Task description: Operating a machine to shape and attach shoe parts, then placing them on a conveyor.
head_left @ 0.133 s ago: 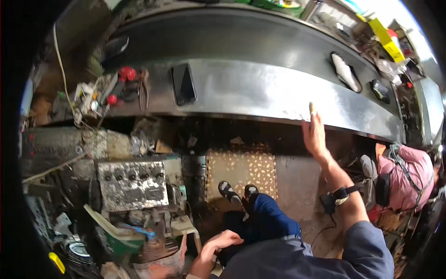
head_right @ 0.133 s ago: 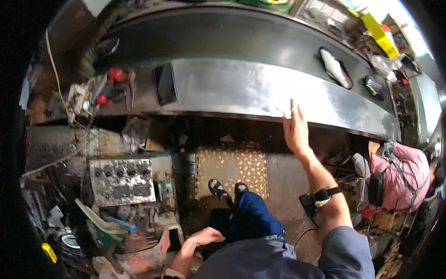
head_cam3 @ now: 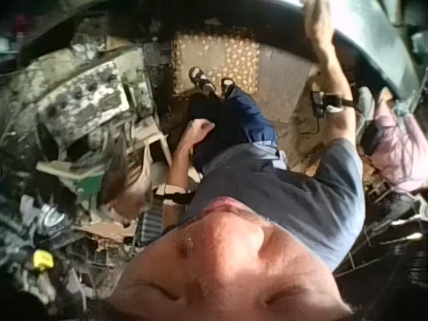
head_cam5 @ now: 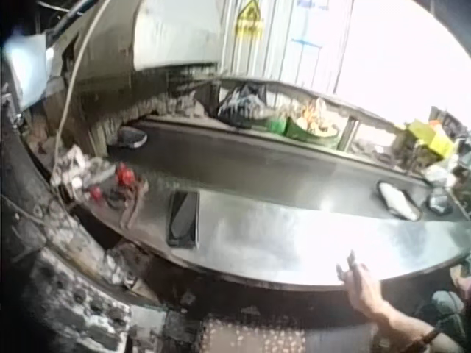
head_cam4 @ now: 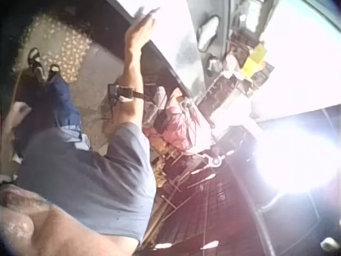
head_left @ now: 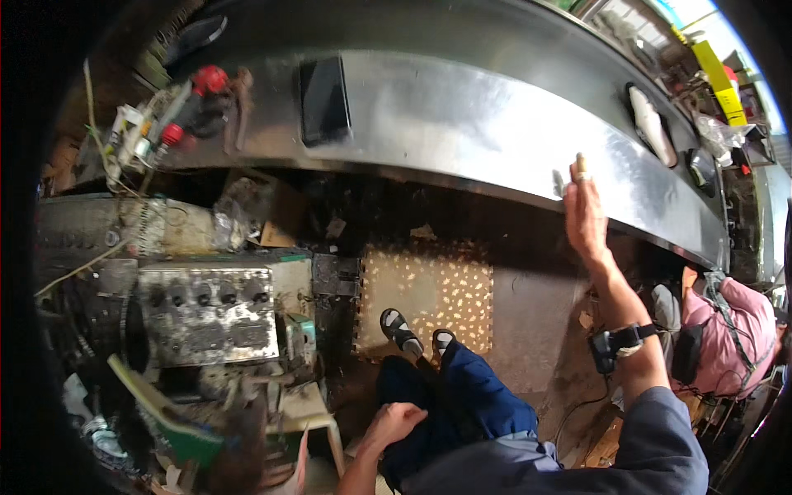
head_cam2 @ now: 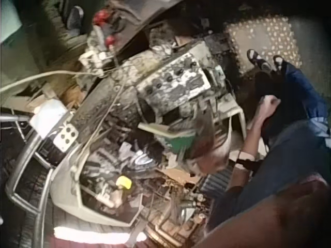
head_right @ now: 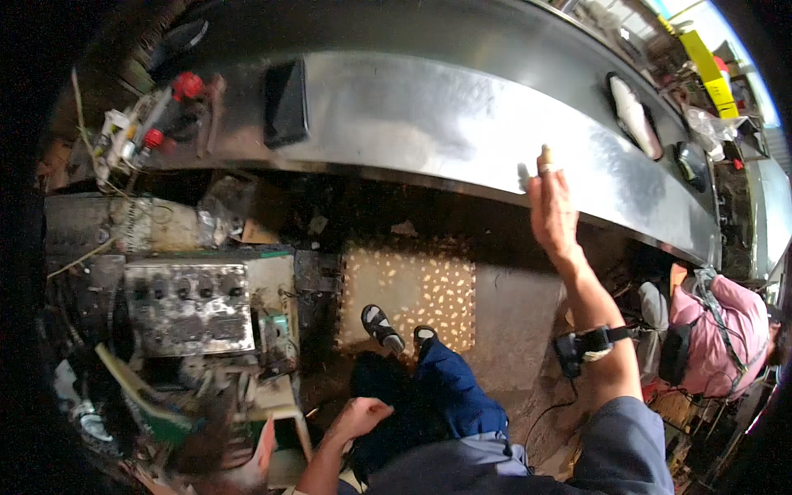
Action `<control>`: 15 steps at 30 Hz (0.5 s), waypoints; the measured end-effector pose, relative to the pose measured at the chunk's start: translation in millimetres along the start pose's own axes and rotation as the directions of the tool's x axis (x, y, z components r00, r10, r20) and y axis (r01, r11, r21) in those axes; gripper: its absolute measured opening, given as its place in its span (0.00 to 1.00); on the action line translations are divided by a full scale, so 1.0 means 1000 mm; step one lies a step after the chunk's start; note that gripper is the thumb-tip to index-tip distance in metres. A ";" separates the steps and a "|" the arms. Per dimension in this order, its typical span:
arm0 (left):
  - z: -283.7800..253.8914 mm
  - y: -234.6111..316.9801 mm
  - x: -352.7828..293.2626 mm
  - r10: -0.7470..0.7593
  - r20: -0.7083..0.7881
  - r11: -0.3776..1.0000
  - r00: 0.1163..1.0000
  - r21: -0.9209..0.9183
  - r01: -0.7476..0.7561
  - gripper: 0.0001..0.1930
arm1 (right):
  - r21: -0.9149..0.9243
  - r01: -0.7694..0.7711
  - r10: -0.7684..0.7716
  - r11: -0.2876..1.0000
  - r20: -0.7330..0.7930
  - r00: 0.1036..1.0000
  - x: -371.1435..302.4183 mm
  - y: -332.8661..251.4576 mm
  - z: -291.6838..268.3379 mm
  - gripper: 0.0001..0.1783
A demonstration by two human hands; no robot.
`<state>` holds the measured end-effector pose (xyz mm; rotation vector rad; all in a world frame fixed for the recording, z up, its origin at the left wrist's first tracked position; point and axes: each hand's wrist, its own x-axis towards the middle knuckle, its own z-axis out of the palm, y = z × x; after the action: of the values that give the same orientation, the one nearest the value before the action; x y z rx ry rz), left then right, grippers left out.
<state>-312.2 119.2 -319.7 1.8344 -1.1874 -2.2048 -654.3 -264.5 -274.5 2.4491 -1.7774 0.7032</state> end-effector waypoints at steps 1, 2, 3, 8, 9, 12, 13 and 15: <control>0.001 -0.012 0.019 0.069 -0.234 0.998 0.970 0.018 -0.066 0.15 | 0.029 -0.024 0.025 0.999 -0.023 0.999 -0.002 0.000 0.012 0.26; 0.004 -0.032 0.049 0.150 -0.357 0.984 0.922 -0.036 -0.174 0.14 | 0.042 -0.035 0.038 0.998 -0.073 0.997 -0.007 0.013 0.017 0.25; 0.011 -0.055 0.081 0.140 -0.462 0.945 0.876 -0.203 -0.258 0.11 | 0.067 -0.043 0.051 0.997 -0.125 0.991 -0.009 0.026 0.026 0.23; -0.021 -0.072 0.162 0.033 -0.694 0.954 0.719 -0.192 -0.229 0.10 | -0.035 -0.006 -0.009 0.999 -0.417 0.909 -0.005 0.022 0.057 0.24; -0.024 -0.073 0.174 0.048 -0.750 0.974 0.659 -0.112 -0.198 0.09 | -0.241 -0.169 0.062 0.956 -0.397 0.916 -0.009 0.020 0.052 0.26; -0.012 -0.091 0.222 0.147 -0.861 0.952 0.487 -0.011 -0.307 0.08 | -0.208 0.063 -0.161 0.976 -0.496 0.853 -0.006 0.053 0.056 0.28; -0.010 -0.099 0.239 0.192 -0.880 0.960 0.434 0.076 -0.271 0.07 | -0.033 0.141 -0.133 0.989 -0.592 0.795 -0.001 0.054 0.065 0.28; -0.025 -0.081 0.248 0.358 -0.879 0.926 0.315 0.291 -0.238 0.07 | -0.929 -0.191 -0.585 0.316 -0.349 0.732 -0.019 0.126 0.066 0.35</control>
<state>-331.4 44.7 -570.5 2.1039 -1.1685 -0.5827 -751.7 -309.9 -370.1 1.2753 -0.9823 0.2393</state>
